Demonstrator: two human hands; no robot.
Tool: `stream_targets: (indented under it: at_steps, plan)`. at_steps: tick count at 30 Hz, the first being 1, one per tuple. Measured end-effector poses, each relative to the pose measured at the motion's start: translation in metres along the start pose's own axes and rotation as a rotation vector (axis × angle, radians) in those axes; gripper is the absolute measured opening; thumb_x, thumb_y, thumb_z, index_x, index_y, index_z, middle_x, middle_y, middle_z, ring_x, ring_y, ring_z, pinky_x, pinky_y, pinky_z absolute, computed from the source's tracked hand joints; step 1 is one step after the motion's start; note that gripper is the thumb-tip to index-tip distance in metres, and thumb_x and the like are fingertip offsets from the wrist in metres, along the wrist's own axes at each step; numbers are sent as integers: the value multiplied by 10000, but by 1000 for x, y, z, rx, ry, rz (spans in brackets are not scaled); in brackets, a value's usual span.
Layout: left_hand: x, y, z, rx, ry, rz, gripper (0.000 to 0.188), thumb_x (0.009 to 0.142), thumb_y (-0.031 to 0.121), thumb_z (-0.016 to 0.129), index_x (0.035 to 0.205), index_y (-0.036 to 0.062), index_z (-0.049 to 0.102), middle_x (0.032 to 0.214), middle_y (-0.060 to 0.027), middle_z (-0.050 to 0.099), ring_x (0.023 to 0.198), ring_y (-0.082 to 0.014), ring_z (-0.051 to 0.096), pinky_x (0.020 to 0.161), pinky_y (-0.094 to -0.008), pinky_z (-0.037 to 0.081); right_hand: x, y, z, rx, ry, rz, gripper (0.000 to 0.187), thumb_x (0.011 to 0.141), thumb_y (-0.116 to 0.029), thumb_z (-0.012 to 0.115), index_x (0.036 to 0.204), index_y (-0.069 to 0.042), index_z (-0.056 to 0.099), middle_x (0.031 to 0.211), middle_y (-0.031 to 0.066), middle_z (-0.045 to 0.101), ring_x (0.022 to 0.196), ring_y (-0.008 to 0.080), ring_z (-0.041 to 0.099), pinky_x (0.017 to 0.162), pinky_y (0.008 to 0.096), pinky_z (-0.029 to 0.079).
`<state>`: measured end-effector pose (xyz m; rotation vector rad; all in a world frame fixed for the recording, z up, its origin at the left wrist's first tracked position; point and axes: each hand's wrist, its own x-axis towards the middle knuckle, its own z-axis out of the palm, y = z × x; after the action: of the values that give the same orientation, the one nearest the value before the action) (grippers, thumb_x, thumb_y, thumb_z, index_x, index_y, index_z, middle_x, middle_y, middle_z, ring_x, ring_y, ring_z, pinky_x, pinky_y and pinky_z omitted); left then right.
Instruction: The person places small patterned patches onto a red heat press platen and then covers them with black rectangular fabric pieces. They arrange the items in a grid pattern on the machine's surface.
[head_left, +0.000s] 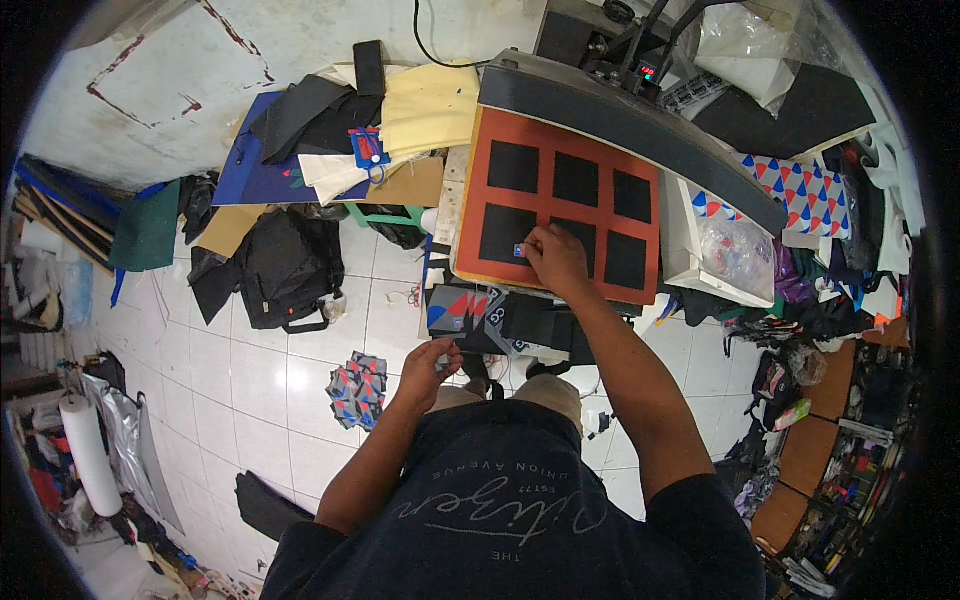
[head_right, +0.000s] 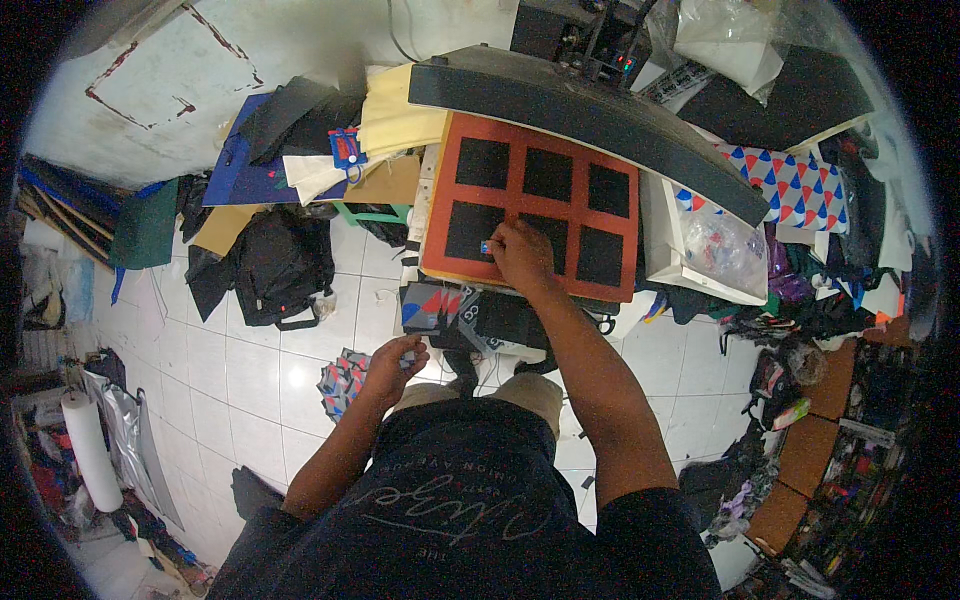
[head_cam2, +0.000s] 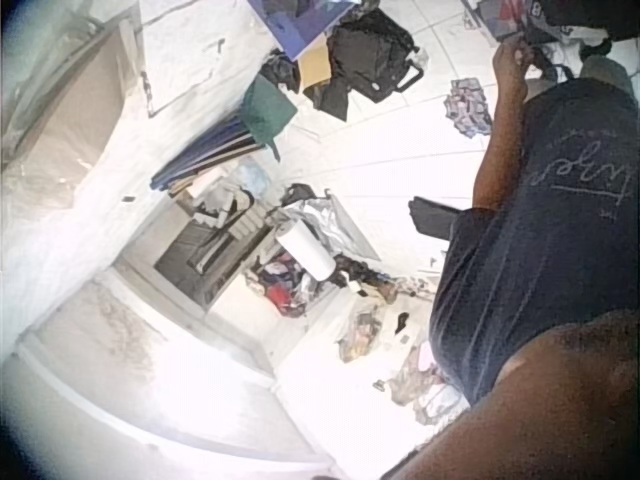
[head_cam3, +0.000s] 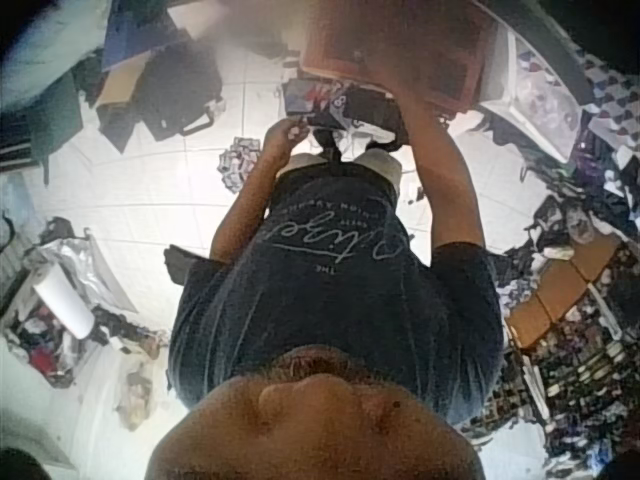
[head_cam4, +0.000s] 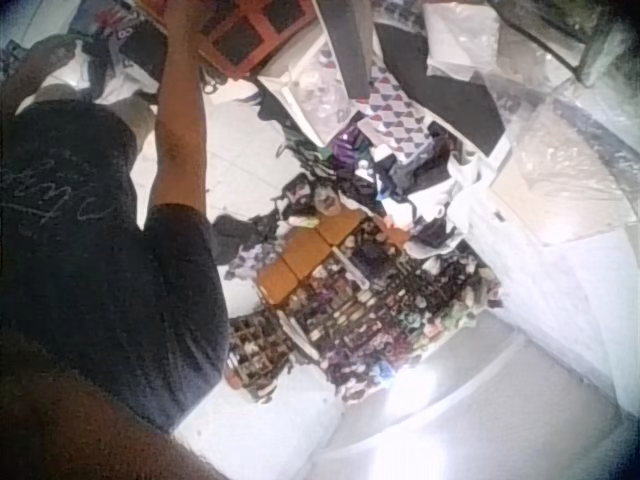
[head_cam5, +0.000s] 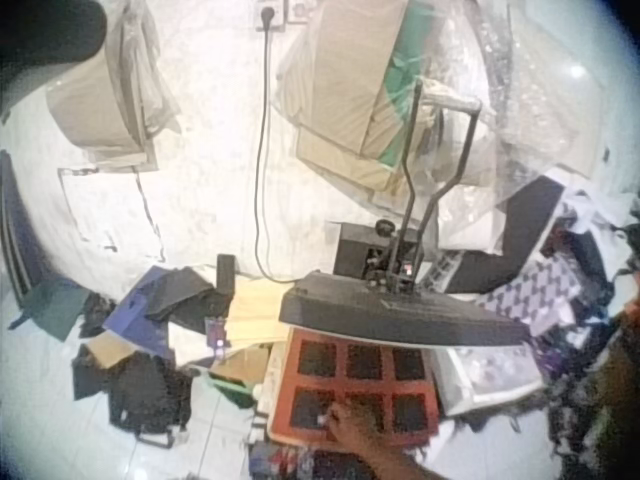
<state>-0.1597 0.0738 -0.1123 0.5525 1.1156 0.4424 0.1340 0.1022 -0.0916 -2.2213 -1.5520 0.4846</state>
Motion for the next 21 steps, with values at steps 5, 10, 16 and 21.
stream_targets:
  at_steps: [5, 10, 16, 21]
  plan:
    - [-2, 6, 3, -83, 22, -76, 206, 888, 191, 613, 1009, 26, 591, 907, -66, 604, 830, -172, 599, 751, -278, 519, -1, -1, -1, -2, 17, -6, 163, 841, -230, 646, 873, -70, 629, 816, 75, 585, 781, 242, 611, 733, 386, 468]
    - [-2, 2, 1, -94, 25, -88, 203, 887, 186, 612, 1009, 26, 592, 905, -65, 606, 828, -169, 601, 743, -273, 518, -3, 2, 2, 20, 16, -10, 165, 843, -231, 645, 872, -70, 626, 820, 81, 591, 775, 243, 609, 735, 388, 466]
    - [-6, -2, -3, -76, 41, -99, 208, 888, 192, 612, 1009, 23, 597, 902, -68, 609, 832, -169, 603, 742, -272, 514, -10, -7, -5, 101, 60, 45, 140, 857, -206, 633, 876, -67, 628, 829, 89, 602, 795, 253, 617, 724, 389, 479]
    - [-2, 7, 1, -69, 57, -78, 215, 884, 182, 609, 1016, 13, 598, 910, -74, 609, 849, -181, 603, 755, -282, 514, -13, 11, -13, -12, 196, -25, 136, 862, -192, 631, 904, -62, 636, 864, 98, 607, 790, 261, 620, 708, 389, 486]
